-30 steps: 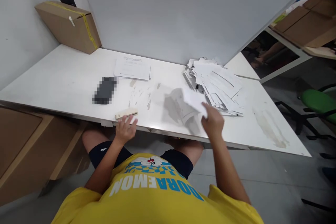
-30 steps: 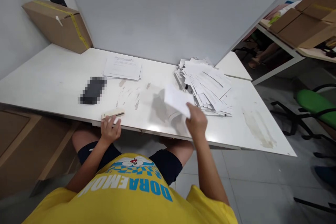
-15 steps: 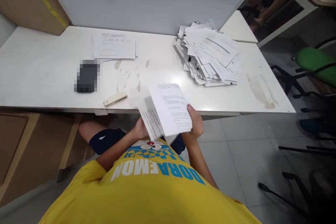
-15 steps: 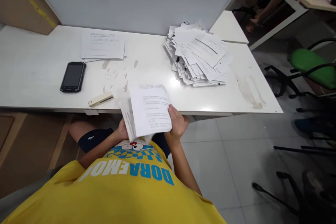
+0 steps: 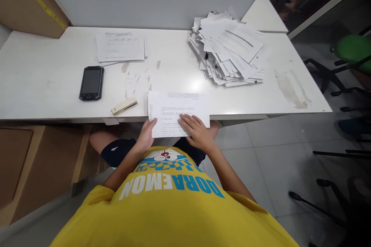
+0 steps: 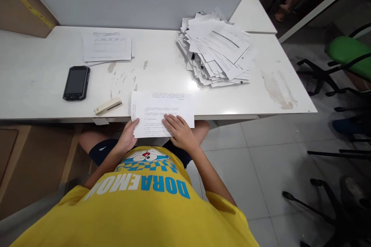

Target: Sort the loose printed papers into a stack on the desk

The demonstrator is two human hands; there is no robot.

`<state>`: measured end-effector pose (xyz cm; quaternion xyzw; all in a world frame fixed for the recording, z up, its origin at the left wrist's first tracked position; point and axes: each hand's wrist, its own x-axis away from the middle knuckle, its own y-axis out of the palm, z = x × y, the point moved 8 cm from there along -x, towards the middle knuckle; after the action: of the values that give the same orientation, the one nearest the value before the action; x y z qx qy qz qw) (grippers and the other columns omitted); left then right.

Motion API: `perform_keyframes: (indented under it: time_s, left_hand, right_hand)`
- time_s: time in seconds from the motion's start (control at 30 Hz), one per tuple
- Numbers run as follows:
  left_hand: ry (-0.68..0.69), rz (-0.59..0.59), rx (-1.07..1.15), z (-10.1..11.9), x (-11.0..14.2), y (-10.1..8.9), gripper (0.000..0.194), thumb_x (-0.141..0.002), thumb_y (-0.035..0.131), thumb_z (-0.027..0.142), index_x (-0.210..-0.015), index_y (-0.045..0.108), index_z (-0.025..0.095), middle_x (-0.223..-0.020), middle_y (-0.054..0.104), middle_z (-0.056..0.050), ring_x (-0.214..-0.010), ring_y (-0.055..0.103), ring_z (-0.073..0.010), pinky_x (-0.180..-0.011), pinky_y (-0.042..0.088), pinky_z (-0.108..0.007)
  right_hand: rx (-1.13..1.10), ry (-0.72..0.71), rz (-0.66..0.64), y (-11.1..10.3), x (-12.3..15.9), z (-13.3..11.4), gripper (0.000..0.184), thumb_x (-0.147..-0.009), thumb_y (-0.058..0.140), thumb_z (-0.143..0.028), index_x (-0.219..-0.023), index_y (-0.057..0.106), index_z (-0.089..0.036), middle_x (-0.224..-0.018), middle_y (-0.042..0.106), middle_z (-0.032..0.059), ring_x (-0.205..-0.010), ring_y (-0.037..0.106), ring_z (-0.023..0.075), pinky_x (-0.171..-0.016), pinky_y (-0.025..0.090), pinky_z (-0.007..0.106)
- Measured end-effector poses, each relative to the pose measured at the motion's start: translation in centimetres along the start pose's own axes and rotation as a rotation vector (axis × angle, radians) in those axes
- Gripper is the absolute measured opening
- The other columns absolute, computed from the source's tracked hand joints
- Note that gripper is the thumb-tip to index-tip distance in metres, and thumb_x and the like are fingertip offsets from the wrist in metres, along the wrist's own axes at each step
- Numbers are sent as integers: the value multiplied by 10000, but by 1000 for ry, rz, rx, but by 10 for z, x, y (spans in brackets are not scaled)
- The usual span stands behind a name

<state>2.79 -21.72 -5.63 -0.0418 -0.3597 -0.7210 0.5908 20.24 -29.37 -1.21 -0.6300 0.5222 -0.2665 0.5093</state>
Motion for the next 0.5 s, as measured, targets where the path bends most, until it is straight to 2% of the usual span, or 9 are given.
perform_keyframes:
  time_s: [0.1,0.17,0.23,0.3,0.33,0.4,0.5]
  left_hand:
    - [47,18,-18,1,1,-2,488,-689,843,394,-1095,694,167,-1160,746,-128,-1206,645,-344,-1056,518,-488]
    - [71,43,-20,1,0,-5,488,-651,868,384,-1053,702,161,-1117,760,-126,-1179,660,-349,-1041,528,-494]
    - [83,69,-22,1,-2,-8,496,-619,887,388,-1020,708,158,-1075,770,-125,-1156,671,-352,-1032,532,-500]
    - [89,90,-28,-1,-3,-11,507,-603,897,399,-1009,710,160,-1058,774,-125,-1146,676,-353,-1029,532,-506]
    - [95,96,-31,-1,-3,-12,511,-604,896,405,-1014,710,162,-1065,772,-126,-1150,674,-354,-1031,530,-508]
    - [111,99,-38,-1,-4,-12,517,-612,890,413,-1026,707,165,-1085,767,-128,-1167,665,-355,-1034,529,-511]
    - [121,103,-47,-2,-5,-11,516,-620,881,417,-1036,701,169,-1084,767,-123,-1177,661,-354,-1030,534,-509]
  right_hand:
    - [-52,6,-12,-7,-4,-8,728,-933,551,-407,-1583,253,-270,-1620,357,87,-1505,320,294,-1225,263,548]
    - [-77,116,111,-20,-2,0,674,-934,544,-468,-1546,328,-286,-1557,456,94,-1454,396,309,-1211,268,567]
    - [-78,396,373,-39,12,26,540,-945,513,-462,-1449,464,-276,-1416,572,125,-1348,493,327,-1151,334,587]
    - [-102,724,628,-51,41,56,446,-935,505,-464,-1318,569,-244,-1267,612,155,-1215,554,337,-1066,409,584]
    - [-144,850,703,-49,54,68,431,-918,519,-473,-1267,592,-231,-1218,607,158,-1149,572,330,-1026,440,572]
    - [-295,998,760,-37,72,86,437,-870,564,-487,-1214,594,-220,-1161,592,141,-1037,595,296,-970,482,533]
    - [-654,1066,766,-6,80,97,448,-808,630,-500,-1156,572,-225,-1100,616,92,-975,616,240,-912,521,455]
